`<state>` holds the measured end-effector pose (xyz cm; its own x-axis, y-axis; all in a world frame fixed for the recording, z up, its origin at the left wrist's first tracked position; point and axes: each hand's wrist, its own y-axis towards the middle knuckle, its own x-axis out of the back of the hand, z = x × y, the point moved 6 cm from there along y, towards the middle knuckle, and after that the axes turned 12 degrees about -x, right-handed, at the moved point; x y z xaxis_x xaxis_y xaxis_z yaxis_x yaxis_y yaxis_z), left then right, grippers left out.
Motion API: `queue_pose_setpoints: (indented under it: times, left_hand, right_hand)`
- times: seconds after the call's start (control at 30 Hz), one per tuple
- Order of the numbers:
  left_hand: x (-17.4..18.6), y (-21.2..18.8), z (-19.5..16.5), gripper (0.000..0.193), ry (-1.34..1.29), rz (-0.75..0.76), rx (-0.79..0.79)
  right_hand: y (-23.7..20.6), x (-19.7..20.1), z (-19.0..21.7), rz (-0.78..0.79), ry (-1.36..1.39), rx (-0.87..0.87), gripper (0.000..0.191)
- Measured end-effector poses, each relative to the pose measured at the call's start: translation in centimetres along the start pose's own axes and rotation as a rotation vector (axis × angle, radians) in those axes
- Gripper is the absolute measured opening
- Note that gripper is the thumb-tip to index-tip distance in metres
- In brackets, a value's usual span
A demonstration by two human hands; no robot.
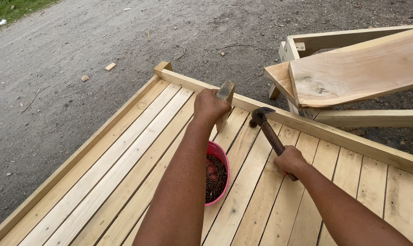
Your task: The person hammers nails into a slatted wooden panel, taking nails from a pink bucket and driving them with a claw hammer. The person then uses a yellow-handled file to file the edge of a small wood block and the panel surface, working while seated on the ground.
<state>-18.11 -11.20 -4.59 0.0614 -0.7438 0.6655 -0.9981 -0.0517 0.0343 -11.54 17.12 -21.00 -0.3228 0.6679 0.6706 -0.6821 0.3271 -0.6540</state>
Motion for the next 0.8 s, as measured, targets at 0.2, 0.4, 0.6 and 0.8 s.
queue_pose_setpoints:
  times: [0.2,0.4,0.6,0.8]
  left_hand:
    - [0.8,-3.1,0.1,0.087,0.061,-0.06,-0.002]
    - [0.9,-5.9,2.1,0.102,-0.195,0.145,0.083]
    - [0.5,-6.1,2.5,0.067,-0.303,0.071,0.149]
    - [2.2,-7.7,-0.3,0.042,0.051,0.058,0.223]
  right_hand:
    - [-2.2,0.0,-8.8,-0.017,0.074,-0.054,0.026]
    - [-4.3,0.5,-15.8,-0.007,0.122,-0.105,0.031]
    - [-6.3,0.5,-19.6,-0.019,0.166,-0.159,0.035]
    - [-7.4,-0.2,-21.5,-0.012,0.17,-0.166,0.032]
